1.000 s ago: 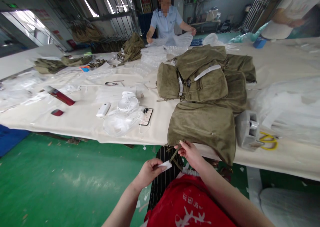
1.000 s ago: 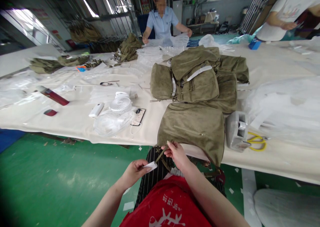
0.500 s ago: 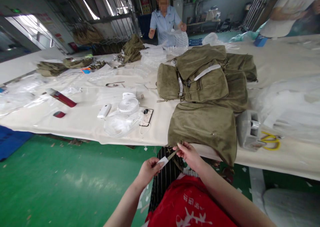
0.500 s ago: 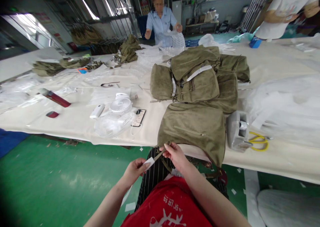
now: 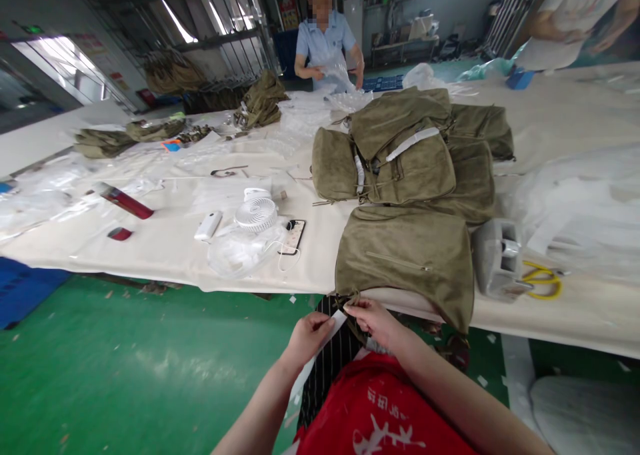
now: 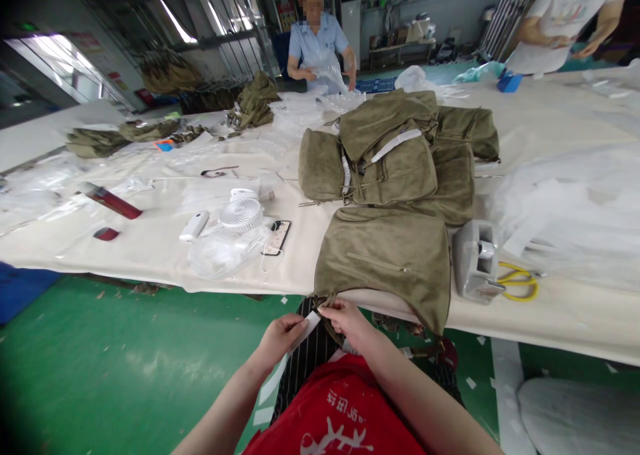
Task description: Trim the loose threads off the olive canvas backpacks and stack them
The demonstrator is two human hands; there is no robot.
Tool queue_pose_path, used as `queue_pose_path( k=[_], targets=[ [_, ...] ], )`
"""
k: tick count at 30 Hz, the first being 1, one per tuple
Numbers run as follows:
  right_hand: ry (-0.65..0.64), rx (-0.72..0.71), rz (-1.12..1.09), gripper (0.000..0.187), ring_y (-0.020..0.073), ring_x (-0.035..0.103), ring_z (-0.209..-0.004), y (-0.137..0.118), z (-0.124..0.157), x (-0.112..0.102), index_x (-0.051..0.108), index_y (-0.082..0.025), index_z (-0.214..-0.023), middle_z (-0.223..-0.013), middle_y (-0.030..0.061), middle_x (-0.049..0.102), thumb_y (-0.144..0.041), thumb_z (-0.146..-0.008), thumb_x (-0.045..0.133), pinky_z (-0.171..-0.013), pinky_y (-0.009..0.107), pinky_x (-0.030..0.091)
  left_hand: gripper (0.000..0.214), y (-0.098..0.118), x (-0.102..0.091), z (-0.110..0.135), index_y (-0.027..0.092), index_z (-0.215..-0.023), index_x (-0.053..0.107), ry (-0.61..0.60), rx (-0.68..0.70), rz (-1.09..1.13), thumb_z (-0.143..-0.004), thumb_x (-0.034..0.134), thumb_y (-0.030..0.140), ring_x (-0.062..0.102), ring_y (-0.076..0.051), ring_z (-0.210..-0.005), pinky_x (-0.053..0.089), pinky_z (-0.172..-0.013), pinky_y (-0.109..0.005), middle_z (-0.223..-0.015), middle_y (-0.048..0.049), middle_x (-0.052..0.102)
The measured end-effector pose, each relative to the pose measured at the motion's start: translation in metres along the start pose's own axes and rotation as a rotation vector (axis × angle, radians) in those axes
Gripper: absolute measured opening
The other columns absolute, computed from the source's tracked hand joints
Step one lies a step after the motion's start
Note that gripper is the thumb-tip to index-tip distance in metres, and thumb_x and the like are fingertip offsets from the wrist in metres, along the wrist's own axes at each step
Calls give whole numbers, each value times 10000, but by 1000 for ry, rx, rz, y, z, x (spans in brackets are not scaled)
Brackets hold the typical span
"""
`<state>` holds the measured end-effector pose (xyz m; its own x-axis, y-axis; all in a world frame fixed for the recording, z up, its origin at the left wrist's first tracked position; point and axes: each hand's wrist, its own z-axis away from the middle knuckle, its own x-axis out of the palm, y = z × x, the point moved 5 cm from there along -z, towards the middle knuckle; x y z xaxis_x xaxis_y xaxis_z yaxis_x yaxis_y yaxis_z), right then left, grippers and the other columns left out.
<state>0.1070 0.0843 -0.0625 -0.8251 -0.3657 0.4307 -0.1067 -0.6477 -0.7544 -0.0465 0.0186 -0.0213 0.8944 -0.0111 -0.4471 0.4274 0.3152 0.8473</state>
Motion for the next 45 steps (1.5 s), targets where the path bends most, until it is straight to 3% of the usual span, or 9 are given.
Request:
queue_pose_path(
  k=[5,10,15,18,23,27,33,40,45],
  targets=[
    [43,167,-199,327,47,411,-423,1,0,-9,608,-158,-757,-555,-37,526,-472,-693,673,-384,176,270,401,10,-7,1,190,-568,644,-62,83,-233,-780,514,505,491,-137,-631,353,-599,-231,-597,-9,545],
    [108,85,-2,300,57,465,-435,3,-3,-10,568,-159,-644,-565,-21,571,-420,-657,715,-404,175,308,475,15,1,-5,179,-507,553,-194,-10,-220,-796,452,542,370,-102,-487,252,-492,-231,-475,28,430],
    [148,97,167,276,63,418,-376,7,-3,-12,553,-168,-590,-474,-40,525,-382,-643,720,-376,199,256,451,21,4,-20,170,-486,540,-167,8,-309,-775,473,510,333,-91,-478,201,-481,-232,-458,41,380],
    [181,119,153,287,65,401,-358,7,-4,-20,549,-171,-592,-460,-37,511,-406,-666,696,-362,207,241,461,22,4,-27,167,-474,541,-179,12,-358,-770,467,513,329,-87,-466,194,-475,-236,-452,43,382],
    [229,207,32,349,53,304,-319,12,-8,-28,581,-174,-715,-448,-45,467,-522,-740,583,-328,204,151,463,16,11,-26,182,-467,532,-363,-139,-362,-725,498,565,414,-107,-397,254,-438,-238,-410,26,450],
    [200,205,-4,259,45,274,-325,20,-15,-23,517,-186,-660,-436,-64,425,-417,-720,618,-331,195,128,464,12,16,-20,188,-447,516,-470,-188,-368,-698,517,578,469,-128,-398,302,-435,-240,-406,9,483],
    [195,168,-95,199,37,263,-334,28,-22,-24,437,-193,-597,-441,-80,397,-277,-686,594,-336,192,124,450,7,18,-23,185,-500,525,-347,-193,-344,-755,442,547,467,-119,-425,300,-456,-222,-427,16,491],
    [122,207,-128,156,40,260,-335,33,-22,-33,466,-187,-628,-433,-85,399,-275,-680,584,-334,191,110,439,24,24,-40,152,-485,524,-230,35,-520,-801,444,446,290,-83,-496,178,-495,-244,-467,40,340],
    [288,199,-135,163,46,261,-316,29,-23,-44,491,-184,-647,-424,-72,425,-321,-722,538,-324,191,115,434,33,29,-51,153,-509,544,-253,44,-590,-819,428,433,285,-84,-504,167,-511,-256,-479,44,321]
  ],
)
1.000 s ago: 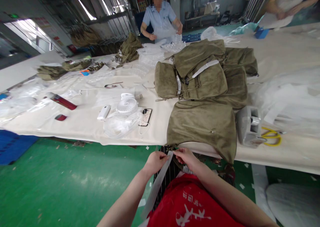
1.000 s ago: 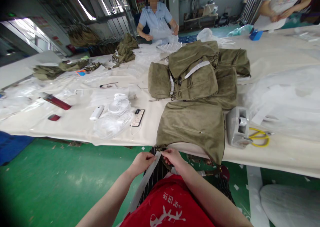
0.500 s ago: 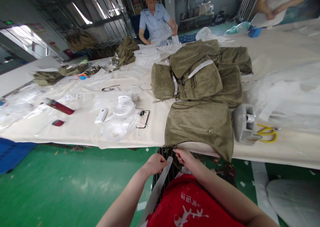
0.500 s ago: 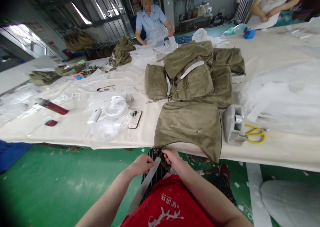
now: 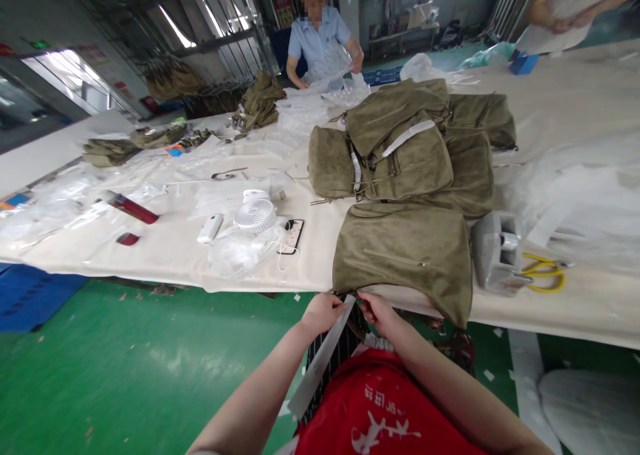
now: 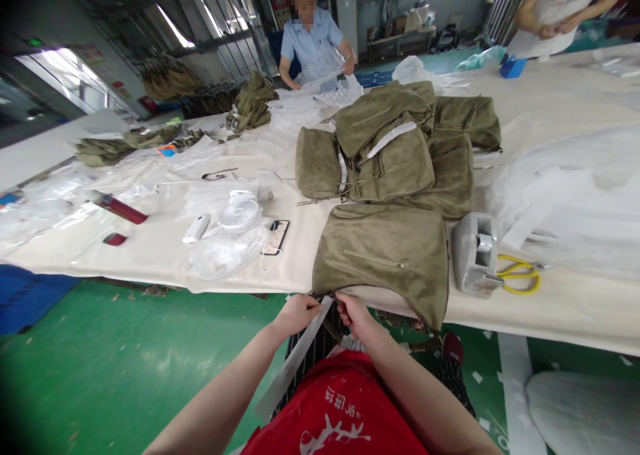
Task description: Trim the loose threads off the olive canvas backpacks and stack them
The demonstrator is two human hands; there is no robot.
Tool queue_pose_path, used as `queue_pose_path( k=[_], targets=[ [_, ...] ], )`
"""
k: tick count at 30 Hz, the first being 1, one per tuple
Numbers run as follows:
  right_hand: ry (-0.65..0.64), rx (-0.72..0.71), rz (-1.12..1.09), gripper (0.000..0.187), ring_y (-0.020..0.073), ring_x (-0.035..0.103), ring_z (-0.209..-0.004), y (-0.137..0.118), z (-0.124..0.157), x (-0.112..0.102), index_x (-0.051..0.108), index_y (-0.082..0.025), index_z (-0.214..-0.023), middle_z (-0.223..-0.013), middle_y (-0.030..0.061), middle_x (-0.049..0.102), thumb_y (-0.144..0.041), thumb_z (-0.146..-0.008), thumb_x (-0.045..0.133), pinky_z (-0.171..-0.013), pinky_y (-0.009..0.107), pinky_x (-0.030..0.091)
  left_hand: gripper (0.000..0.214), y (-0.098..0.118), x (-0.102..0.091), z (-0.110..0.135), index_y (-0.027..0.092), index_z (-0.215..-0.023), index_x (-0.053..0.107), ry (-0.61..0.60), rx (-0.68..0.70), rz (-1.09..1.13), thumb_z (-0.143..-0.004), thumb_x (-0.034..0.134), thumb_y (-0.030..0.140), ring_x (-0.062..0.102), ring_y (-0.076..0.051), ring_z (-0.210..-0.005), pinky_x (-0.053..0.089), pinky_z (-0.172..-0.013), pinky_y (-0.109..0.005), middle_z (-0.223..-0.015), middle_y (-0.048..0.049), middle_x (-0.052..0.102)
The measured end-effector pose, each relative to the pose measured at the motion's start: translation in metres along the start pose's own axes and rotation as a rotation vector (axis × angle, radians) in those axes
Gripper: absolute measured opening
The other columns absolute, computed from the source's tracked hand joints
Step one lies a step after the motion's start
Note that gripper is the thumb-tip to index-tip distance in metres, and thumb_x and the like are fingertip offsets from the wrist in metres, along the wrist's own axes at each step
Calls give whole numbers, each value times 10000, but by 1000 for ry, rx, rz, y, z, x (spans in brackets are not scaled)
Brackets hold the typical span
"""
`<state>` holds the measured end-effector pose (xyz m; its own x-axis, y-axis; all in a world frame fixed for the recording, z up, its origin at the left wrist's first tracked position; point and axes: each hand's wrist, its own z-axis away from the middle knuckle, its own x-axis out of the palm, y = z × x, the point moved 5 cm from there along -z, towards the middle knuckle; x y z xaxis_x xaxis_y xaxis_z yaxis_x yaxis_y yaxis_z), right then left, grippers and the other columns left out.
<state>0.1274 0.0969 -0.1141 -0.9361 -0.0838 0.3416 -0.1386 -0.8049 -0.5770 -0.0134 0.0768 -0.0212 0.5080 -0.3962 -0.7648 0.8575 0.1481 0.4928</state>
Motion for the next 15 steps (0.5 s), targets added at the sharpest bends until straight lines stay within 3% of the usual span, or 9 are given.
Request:
queue_pose_path(
  k=[4,10,15],
  targets=[
    [105,-98,41,222,46,267,-307,-11,4,1,442,-190,-552,-391,-70,392,-303,-710,550,-316,192,131,410,0,-2,-4,156,-522,561,-11,-20,-38,-810,445,425,280,-84,-490,164,-507,-257,-467,46,318],
    [73,-229,176,264,47,253,-276,-22,7,8,407,-199,-501,-359,-75,379,-294,-701,552,-313,208,124,434,-2,0,-7,153,-502,557,18,2,-15,-814,436,429,288,-85,-503,167,-495,-254,-475,47,300],
    [95,-318,432,232,76,342,-275,-31,4,-6,537,-187,-602,-376,-51,452,-360,-755,524,-322,216,197,447,1,-2,-6,150,-533,596,52,-10,-26,-827,422,438,304,-83,-499,192,-496,-245,-482,41,384]
  ],
)
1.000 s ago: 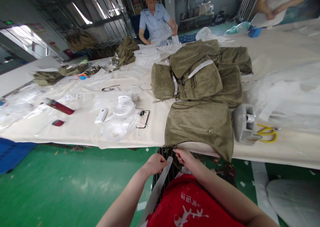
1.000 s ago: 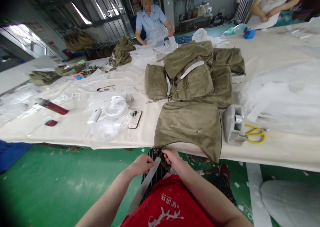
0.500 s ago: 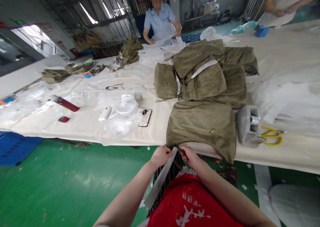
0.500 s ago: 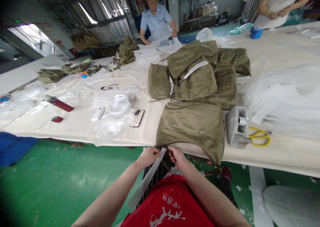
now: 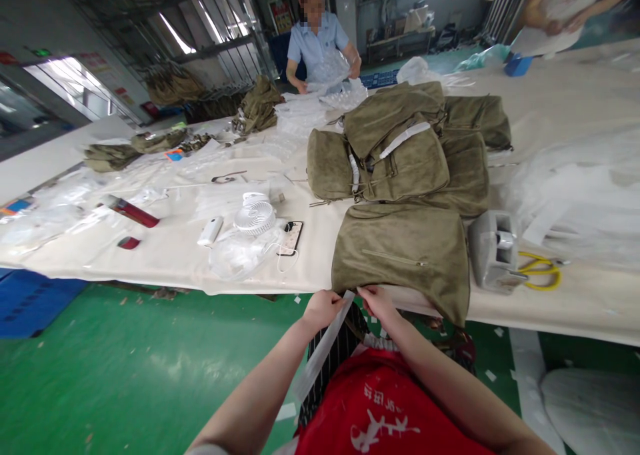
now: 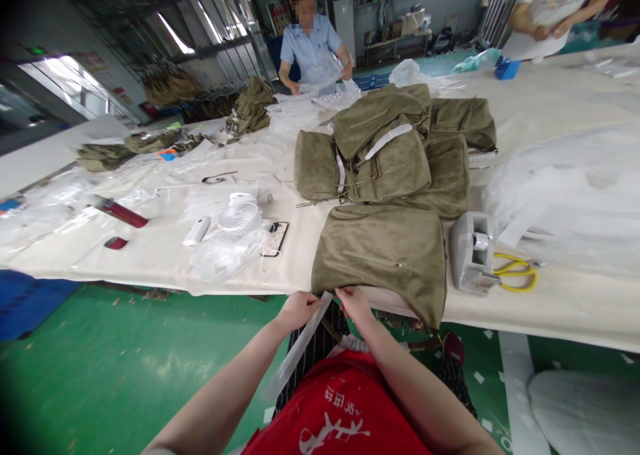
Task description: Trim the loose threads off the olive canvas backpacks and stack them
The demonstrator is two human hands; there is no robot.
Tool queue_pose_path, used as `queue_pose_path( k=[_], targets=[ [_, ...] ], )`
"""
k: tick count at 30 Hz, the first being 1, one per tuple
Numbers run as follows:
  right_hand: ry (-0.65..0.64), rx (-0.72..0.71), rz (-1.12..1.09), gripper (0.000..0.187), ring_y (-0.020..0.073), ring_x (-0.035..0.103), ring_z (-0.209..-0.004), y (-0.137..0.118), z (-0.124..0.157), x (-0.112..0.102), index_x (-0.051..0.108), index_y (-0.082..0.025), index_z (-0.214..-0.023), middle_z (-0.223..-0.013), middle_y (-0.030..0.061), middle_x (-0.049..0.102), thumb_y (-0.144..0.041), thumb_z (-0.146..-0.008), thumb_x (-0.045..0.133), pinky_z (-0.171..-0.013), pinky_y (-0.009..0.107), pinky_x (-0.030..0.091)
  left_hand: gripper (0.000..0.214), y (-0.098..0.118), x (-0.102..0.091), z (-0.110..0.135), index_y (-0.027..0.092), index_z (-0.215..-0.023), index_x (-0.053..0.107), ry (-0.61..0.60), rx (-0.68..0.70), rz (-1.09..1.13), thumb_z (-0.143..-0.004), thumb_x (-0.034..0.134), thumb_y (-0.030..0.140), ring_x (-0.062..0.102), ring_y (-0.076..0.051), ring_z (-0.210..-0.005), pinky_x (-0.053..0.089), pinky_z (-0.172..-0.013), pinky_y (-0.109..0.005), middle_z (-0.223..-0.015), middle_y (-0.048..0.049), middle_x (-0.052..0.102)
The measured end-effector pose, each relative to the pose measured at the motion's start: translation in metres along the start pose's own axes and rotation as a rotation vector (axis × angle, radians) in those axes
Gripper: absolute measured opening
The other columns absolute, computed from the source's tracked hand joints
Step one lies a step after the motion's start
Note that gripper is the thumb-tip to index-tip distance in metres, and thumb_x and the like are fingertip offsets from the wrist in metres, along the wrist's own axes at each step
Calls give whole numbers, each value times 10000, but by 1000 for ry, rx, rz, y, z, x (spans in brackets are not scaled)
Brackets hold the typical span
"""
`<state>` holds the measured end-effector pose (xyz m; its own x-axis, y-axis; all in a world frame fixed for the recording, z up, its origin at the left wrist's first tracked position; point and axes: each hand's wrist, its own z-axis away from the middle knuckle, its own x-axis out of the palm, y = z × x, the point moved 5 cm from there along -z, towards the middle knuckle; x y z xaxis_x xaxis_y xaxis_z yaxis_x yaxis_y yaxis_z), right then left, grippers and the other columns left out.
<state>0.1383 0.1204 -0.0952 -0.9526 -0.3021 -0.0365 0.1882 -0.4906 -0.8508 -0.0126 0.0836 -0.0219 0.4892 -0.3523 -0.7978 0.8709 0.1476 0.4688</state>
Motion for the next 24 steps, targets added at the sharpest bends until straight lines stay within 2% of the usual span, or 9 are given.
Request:
queue_pose_path(
  k=[4,10,17,24],
  targets=[
    [84,-72,108,200,88,398,-292,-2,-4,-15,623,-180,-725,-405,-44,498,-332,-772,501,-345,215,272,433,7,-2,-2,162,-582,648,-9,-22,-69,-835,419,430,353,-88,-487,218,-509,-247,-501,22,491],
    [8,-61,56,232,94,390,-285,-4,1,-6,663,-176,-789,-402,-36,515,-331,-773,491,-332,221,236,423,15,0,-6,195,-689,705,-12,21,-199,-861,388,415,536,-135,-602,298,-568,-245,-686,-39,662],
    [43,-38,31,243,100,400,-284,2,2,-2,644,-169,-762,-385,-35,498,-315,-789,452,-339,222,236,378,14,5,5,211,-738,701,-23,18,-269,-867,383,368,584,-148,-710,353,-629,-238,-787,-43,688],
    [-28,3,-145,293,82,334,-258,15,0,7,613,-163,-806,-388,-51,484,-419,-774,475,-312,215,155,367,14,8,10,204,-713,691,-9,9,-243,-867,398,363,565,-137,-694,336,-610,-241,-770,-35,681]
  ],
)
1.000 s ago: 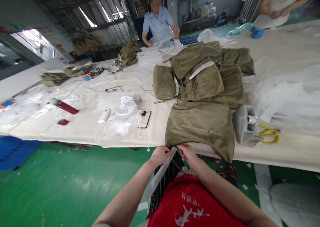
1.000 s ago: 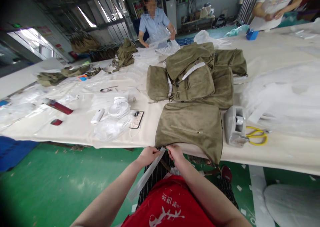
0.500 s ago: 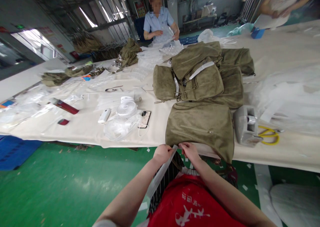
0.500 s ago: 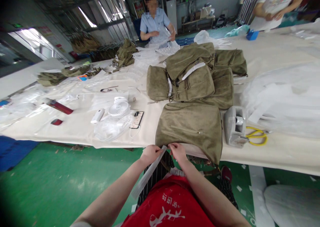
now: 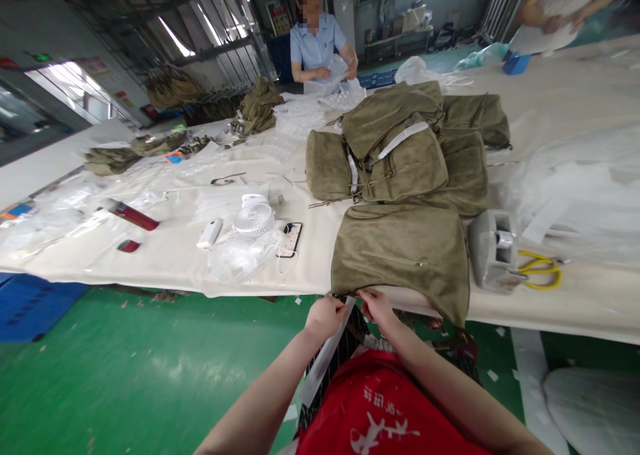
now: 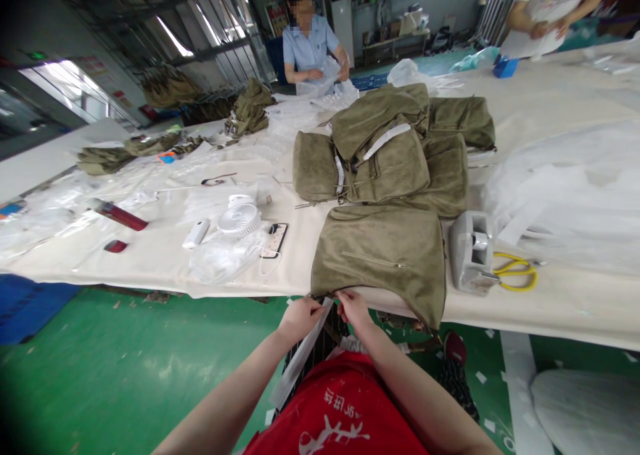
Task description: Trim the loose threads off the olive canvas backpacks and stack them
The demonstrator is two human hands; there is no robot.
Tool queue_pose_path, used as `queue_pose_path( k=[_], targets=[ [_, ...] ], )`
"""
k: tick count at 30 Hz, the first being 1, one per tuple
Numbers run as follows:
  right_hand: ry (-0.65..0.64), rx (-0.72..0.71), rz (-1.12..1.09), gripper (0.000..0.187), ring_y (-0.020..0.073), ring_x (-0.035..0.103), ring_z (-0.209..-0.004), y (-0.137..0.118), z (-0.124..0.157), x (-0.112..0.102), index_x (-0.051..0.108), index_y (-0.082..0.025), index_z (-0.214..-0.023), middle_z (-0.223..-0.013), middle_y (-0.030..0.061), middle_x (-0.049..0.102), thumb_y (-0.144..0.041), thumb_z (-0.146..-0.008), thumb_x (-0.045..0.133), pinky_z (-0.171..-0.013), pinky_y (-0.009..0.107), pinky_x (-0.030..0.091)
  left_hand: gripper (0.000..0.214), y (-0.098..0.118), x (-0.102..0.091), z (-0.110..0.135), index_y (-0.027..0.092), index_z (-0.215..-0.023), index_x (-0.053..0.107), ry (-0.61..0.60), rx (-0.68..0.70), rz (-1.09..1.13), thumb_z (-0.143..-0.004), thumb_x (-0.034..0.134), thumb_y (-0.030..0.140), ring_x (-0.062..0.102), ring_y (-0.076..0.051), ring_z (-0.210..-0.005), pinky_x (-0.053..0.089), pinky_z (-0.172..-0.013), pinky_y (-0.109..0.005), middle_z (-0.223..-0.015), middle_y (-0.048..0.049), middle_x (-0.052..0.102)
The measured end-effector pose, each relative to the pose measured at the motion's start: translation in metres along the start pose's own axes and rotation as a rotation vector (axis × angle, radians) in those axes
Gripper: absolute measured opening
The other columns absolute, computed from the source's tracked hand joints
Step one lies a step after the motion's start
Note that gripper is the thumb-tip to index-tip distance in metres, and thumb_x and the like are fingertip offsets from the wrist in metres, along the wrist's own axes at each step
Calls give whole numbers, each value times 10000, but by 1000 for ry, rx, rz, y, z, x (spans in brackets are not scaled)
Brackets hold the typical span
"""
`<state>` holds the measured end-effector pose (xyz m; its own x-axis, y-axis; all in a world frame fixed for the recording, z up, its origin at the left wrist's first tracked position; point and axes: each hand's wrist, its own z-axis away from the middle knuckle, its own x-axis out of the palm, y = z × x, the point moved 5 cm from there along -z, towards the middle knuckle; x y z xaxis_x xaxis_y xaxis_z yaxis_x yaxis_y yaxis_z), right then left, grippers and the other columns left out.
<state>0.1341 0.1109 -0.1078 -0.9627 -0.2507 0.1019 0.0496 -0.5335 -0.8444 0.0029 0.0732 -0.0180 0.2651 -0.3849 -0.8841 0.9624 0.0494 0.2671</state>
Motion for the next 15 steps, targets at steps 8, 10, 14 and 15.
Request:
queue_pose_path(
  k=[8,10,14,15],
  targets=[
    [-25,-113,143,348,95,391,-300,-12,4,-1,624,-185,-798,-470,-34,523,-486,-785,449,-345,228,246,376,-5,1,1,164,-675,668,56,-56,139,-863,417,370,487,-116,-603,268,-546,-239,-664,-26,628],
    [-15,-132,174,359,93,412,-326,-14,5,-1,631,-191,-804,-544,-19,562,-505,-776,458,-356,230,272,383,-5,1,0,161,-662,662,60,-74,157,-867,415,371,477,-113,-595,259,-542,-237,-648,-22,617],
    [-13,-151,164,374,90,427,-368,-15,5,1,636,-199,-821,-648,-3,604,-527,-769,465,-378,230,307,387,-2,0,-4,164,-648,657,88,-58,178,-870,413,366,466,-106,-576,249,-540,-237,-636,-20,612],
    [-16,-156,161,374,91,429,-377,-16,4,1,637,-199,-826,-658,-2,608,-528,-770,466,-384,230,314,384,-1,-1,-6,164,-647,657,95,-56,181,-867,417,367,457,-104,-568,248,-538,-237,-630,-20,610]
  ],
)
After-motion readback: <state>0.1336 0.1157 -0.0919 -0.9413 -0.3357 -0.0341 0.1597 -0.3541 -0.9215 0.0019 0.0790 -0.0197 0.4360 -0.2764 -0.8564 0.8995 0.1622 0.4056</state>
